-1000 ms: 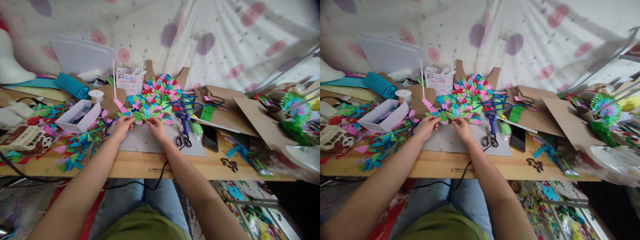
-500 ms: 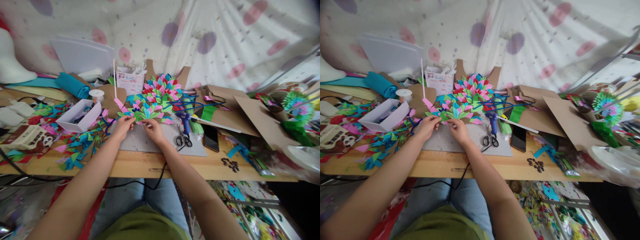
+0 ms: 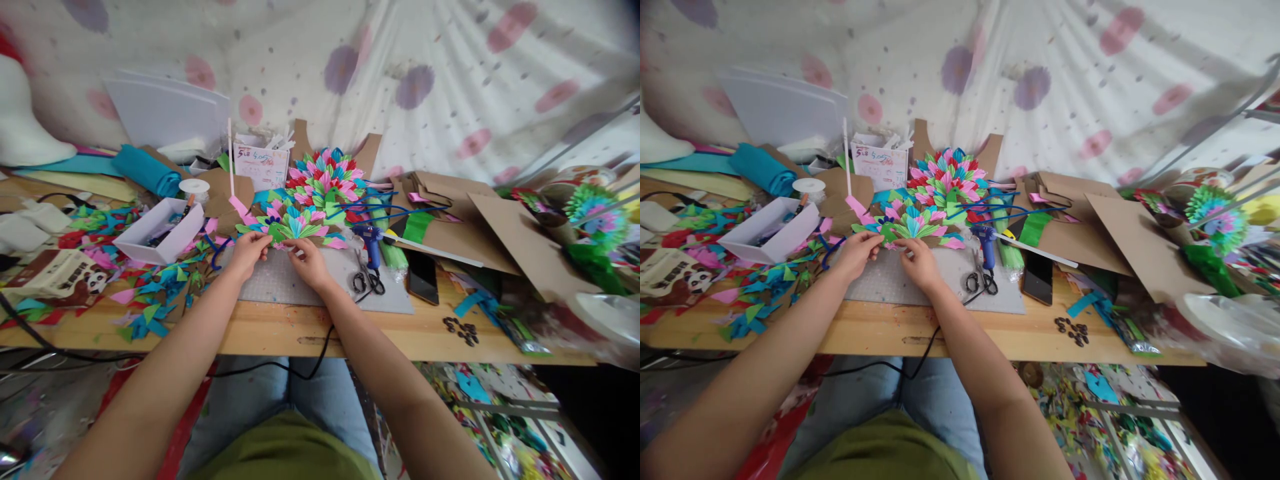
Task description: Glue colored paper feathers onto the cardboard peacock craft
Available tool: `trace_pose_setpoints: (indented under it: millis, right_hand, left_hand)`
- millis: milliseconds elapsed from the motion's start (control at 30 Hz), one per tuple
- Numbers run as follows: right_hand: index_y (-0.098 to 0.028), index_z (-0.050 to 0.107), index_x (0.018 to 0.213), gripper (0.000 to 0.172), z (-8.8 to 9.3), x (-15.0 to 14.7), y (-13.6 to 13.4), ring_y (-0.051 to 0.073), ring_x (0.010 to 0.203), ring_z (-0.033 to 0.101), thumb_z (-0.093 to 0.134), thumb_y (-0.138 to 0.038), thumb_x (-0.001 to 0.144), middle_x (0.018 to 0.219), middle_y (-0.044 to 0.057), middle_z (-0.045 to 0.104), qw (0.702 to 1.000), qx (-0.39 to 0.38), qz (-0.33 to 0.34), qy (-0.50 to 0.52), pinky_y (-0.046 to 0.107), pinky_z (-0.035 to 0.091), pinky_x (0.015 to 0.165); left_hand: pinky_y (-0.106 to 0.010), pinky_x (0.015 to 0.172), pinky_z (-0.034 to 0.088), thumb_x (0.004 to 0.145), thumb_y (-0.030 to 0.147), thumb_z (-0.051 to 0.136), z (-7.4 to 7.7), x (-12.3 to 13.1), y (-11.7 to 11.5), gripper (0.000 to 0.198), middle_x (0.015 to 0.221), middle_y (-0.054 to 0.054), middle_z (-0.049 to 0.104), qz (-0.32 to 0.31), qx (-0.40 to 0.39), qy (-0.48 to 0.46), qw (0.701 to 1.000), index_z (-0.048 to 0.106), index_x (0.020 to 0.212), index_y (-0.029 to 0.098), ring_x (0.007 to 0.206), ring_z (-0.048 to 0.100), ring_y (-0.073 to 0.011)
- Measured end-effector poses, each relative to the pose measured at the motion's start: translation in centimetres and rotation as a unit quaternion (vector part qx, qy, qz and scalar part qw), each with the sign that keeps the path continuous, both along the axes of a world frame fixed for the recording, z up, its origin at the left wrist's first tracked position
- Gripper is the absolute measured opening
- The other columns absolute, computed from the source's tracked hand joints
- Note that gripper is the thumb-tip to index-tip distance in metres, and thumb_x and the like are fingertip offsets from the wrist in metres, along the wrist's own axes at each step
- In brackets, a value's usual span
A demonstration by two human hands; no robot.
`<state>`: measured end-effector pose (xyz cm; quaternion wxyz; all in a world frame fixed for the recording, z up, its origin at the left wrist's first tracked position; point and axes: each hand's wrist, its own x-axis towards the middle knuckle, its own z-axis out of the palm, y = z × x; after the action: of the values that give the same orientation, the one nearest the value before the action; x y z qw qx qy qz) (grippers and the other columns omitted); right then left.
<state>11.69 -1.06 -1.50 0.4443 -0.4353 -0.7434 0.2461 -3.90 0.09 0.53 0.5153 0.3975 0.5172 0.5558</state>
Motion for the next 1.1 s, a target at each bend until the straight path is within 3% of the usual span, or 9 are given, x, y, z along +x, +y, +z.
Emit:
trace_pose_setpoints:
  millis: [133, 433, 1100]
  right_hand:
    - [-0.022, 0.065, 0.101, 0.035, 0.09, 0.33, -0.09, 0.014, 0.078, 0.056, 0.045, -0.012, 0.074, 0.098, 0.005, 0.062, 1.0, 0.007, -0.018, -0.001, 0.027, 0.049, 0.067]
    - [-0.026, 0.066, 0.103, 0.034, -0.29, 0.43, -0.18, 0.019, 0.1, 0.052, 0.047, -0.014, 0.078, 0.102, 0.007, 0.057, 0.995, 0.067, -0.007, -0.07, 0.033, 0.05, 0.078]
    - [-0.027, 0.063, 0.11, 0.038, -0.32, 0.38, 0.08, 0.02, 0.102, 0.05, 0.047, -0.014, 0.078, 0.106, 0.007, 0.054, 0.993, 0.079, -0.008, -0.084, 0.034, 0.049, 0.081]
  left_hand:
    - [-0.018, 0.039, 0.027, 0.061, 0.023, 0.069, 0.05, 0.04, -0.04, 0.017, 0.047, 0.005, 0.047, 0.0, -0.008, 0.006, 1.0, 0.054, 0.061, 0.015, 0.041, 0.041, -0.0053]
    - [-0.019, 0.039, 0.028, 0.061, 0.023, 0.067, -0.21, -0.09, 0.03, 0.015, 0.048, 0.005, 0.047, -0.003, 0.002, 0.007, 1.0, 0.055, 0.062, 0.015, 0.042, 0.041, -0.0053]
    - [-0.018, 0.039, 0.029, 0.062, 0.023, 0.067, -0.11, 0.08, 0.02, 0.015, 0.048, 0.005, 0.047, 0.001, 0.002, 0.009, 1.0, 0.054, 0.062, 0.015, 0.042, 0.041, -0.0052]
